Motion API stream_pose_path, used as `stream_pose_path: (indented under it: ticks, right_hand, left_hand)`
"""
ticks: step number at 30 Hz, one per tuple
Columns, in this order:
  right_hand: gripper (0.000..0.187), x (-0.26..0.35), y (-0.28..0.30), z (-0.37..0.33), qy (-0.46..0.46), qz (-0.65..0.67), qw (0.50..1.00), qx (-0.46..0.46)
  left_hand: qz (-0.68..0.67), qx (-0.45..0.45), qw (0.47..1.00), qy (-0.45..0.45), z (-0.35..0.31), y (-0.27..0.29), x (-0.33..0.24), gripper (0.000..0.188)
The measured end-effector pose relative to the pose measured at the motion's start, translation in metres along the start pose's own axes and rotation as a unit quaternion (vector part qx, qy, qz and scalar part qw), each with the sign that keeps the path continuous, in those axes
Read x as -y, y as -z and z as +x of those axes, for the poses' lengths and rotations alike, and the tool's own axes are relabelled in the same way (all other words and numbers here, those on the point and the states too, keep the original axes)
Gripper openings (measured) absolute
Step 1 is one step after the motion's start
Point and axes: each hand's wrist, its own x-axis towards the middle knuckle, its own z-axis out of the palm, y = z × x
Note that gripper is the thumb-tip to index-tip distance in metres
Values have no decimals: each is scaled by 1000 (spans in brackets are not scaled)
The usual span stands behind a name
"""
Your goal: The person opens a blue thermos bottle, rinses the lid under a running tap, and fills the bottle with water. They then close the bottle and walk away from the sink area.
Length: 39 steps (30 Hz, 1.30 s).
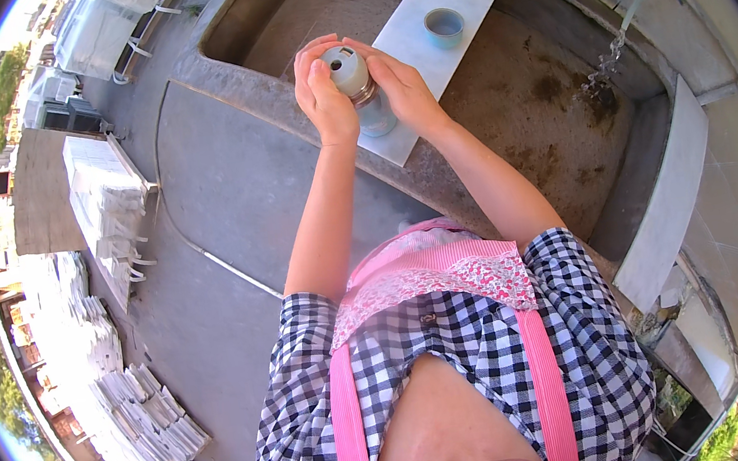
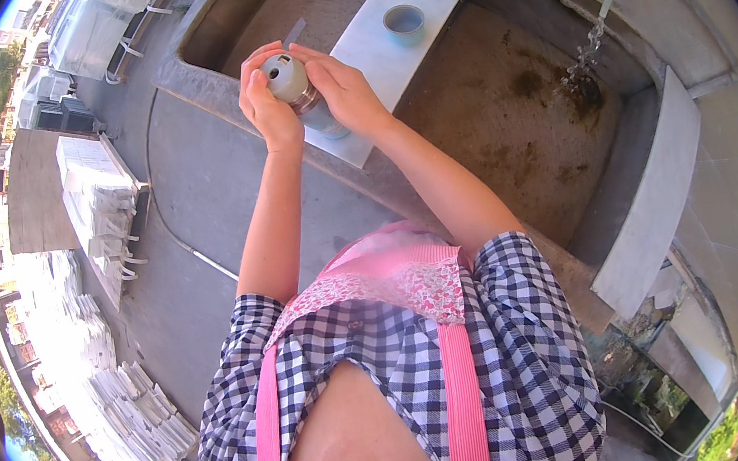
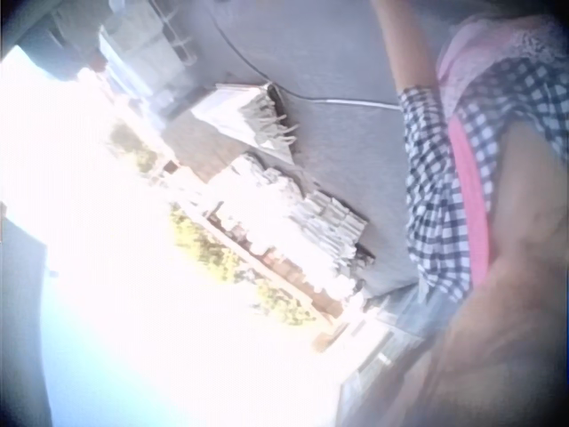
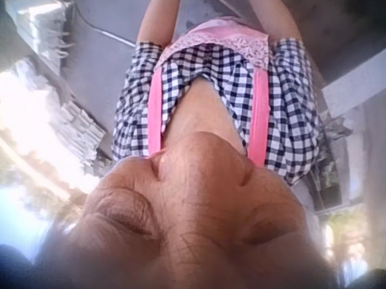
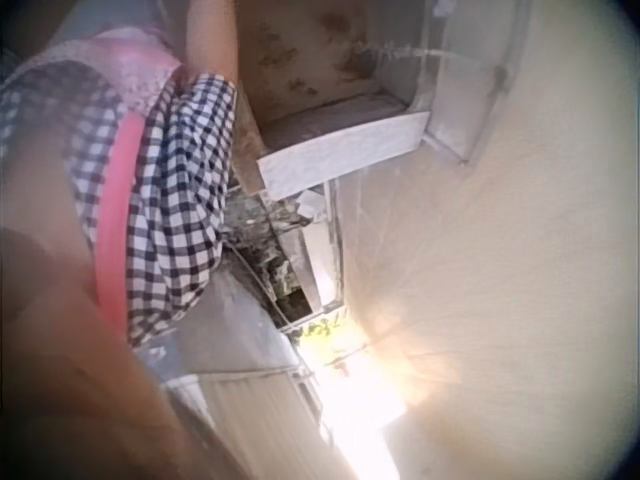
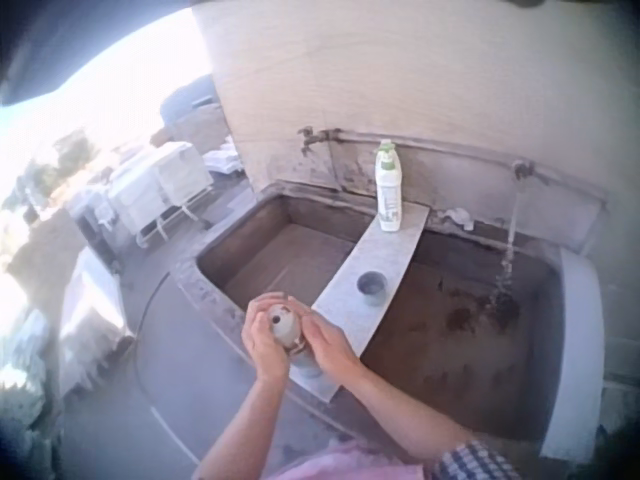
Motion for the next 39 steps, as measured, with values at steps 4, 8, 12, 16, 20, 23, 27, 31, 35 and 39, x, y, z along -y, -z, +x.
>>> stream_pose_path:
  ticks: [4, 8, 12, 16, 20, 23, 27, 31, 35, 39]
  right_hand:
    - [39, -6, -8, -43, 32, -79, 993, -79]
    - [43, -10, -26, -45, -31, 89, 986, -140]
    - [38, -16, -37, -30, 3, 20, 982, -190]
    - [28, -18, -21, -12, -39, 44, 985, -163]
    - [17, -8, 10, 20, -136, 112, 984, -5]
    - [19, -3, 22, 42, -204, 75, 974, 70]
    - [21, -3, 15, 34, -211, 127, 969, 1]
    - [29, -3, 6, -3, -122, 138, 982, -43]
    - [33, -2, -1, -17, -106, 144, 980, -84]
    - [30, -4, 4, -5, -135, 208, 965, -81]
  left_hand:
    - [-9, 43, 996, 76, 4, 6, 1, 33]
    - [-12, 53, 995, 86, 6, 8, 3, 35]
    - [-15, 58, 995, 76, 6, 6, 5, 36]
    - [-15, 76, 994, 73, 7, 6, 4, 36]
    - [5, 88, 995, 55, 9, 6, 4, 35]
    - [9, 85, 995, 54, 10, 5, 5, 34]
    - [27, 47, 997, 47, 9, 1, 6, 34]
    - [16, 44, 998, 39, 7, -1, 6, 34]
    - [12, 50, 998, 44, 8, -3, 6, 34]
    - [21, 47, 998, 36, 8, -3, 7, 34]
